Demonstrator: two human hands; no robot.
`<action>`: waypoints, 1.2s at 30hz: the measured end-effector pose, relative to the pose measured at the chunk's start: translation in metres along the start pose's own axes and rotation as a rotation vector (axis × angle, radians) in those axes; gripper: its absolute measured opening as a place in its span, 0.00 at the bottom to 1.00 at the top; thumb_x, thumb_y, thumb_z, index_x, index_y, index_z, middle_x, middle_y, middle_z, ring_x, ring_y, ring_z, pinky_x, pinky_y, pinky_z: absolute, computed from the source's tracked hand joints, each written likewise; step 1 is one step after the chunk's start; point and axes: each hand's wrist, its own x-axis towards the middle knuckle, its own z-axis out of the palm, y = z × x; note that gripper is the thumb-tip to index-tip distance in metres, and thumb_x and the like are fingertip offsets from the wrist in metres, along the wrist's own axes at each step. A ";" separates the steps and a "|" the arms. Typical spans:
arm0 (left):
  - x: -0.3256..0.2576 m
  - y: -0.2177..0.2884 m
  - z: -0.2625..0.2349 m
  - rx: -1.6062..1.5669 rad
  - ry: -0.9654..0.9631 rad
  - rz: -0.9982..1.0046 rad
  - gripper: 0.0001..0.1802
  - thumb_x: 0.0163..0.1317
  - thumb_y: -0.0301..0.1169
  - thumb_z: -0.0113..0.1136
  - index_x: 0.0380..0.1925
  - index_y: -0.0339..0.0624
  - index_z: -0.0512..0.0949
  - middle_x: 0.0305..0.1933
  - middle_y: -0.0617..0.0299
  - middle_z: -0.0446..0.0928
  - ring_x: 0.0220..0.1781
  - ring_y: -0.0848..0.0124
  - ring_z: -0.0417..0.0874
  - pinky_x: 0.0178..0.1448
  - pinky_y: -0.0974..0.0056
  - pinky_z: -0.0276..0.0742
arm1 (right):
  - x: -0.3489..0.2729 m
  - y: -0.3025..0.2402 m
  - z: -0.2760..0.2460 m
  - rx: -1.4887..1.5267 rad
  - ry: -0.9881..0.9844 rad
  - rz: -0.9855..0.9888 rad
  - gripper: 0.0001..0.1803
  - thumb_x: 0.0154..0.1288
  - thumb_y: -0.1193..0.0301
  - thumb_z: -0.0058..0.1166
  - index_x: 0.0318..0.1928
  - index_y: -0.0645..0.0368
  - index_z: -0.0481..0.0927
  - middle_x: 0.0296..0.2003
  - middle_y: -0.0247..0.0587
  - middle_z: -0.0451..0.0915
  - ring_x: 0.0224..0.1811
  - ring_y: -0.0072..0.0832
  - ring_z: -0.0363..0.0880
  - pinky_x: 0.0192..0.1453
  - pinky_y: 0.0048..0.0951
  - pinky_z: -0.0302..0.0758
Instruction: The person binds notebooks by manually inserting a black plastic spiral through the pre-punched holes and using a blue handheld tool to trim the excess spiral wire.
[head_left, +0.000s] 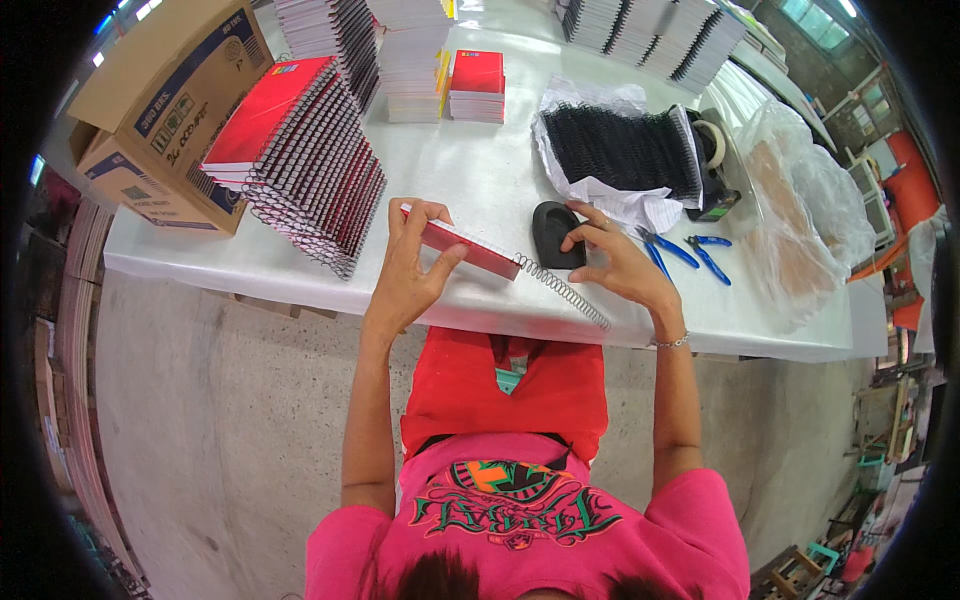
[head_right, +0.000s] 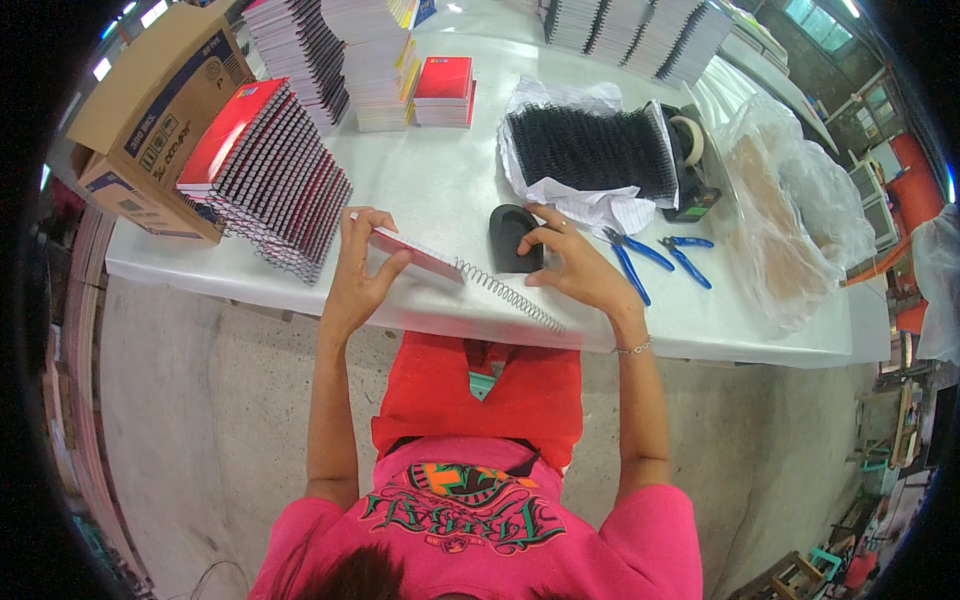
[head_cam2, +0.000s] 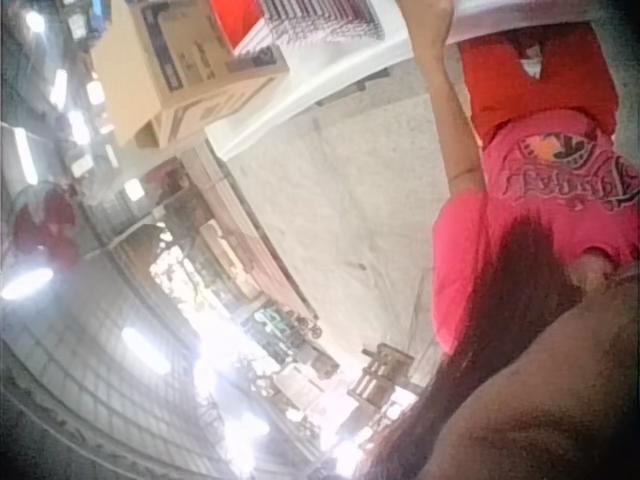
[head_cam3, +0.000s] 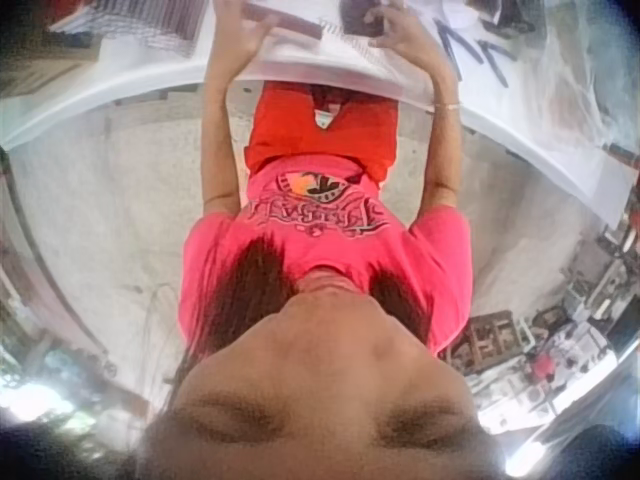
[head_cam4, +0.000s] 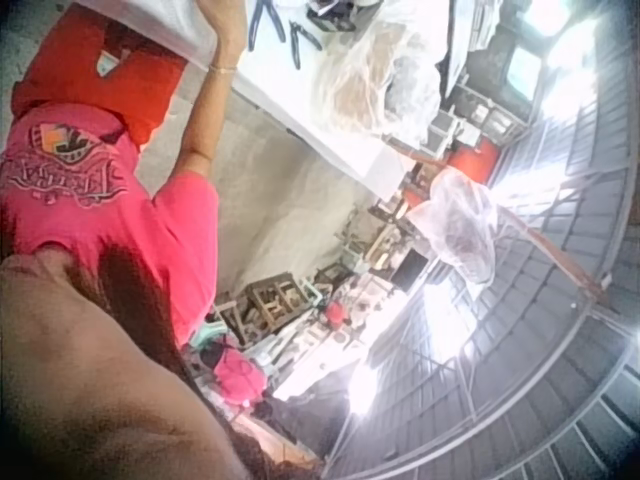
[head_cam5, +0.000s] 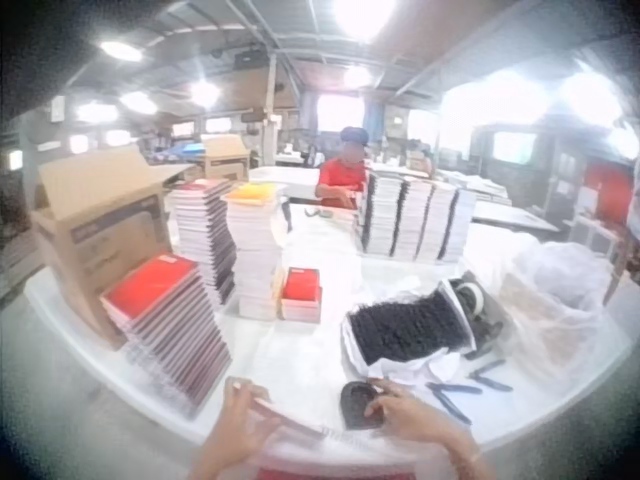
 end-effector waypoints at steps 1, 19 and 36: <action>0.000 -0.002 0.000 -0.010 -0.014 0.010 0.21 0.57 0.35 0.66 0.45 0.41 0.67 0.47 0.56 0.59 0.54 0.61 0.64 0.64 0.58 0.60 | 0.001 0.000 -0.001 0.031 -0.035 -0.003 0.24 0.45 0.72 0.74 0.45 0.56 0.78 0.72 0.50 0.58 0.74 0.45 0.58 0.71 0.38 0.64; -0.004 -0.013 0.021 -0.029 0.049 0.009 0.32 0.45 0.43 0.77 0.44 0.44 0.68 0.48 0.58 0.59 0.53 0.64 0.65 0.57 0.61 0.67 | 0.009 -0.003 0.000 1.431 -0.182 0.027 0.06 0.64 0.71 0.60 0.33 0.58 0.77 0.59 0.50 0.74 0.63 0.36 0.73 0.60 0.35 0.75; -0.001 -0.010 0.023 -0.085 0.002 -0.044 0.29 0.47 0.38 0.77 0.43 0.43 0.70 0.47 0.58 0.62 0.52 0.63 0.68 0.58 0.60 0.68 | -0.002 -0.033 -0.017 0.626 -0.187 0.006 0.16 0.56 0.61 0.69 0.38 0.60 0.83 0.45 0.36 0.77 0.44 0.23 0.74 0.53 0.27 0.71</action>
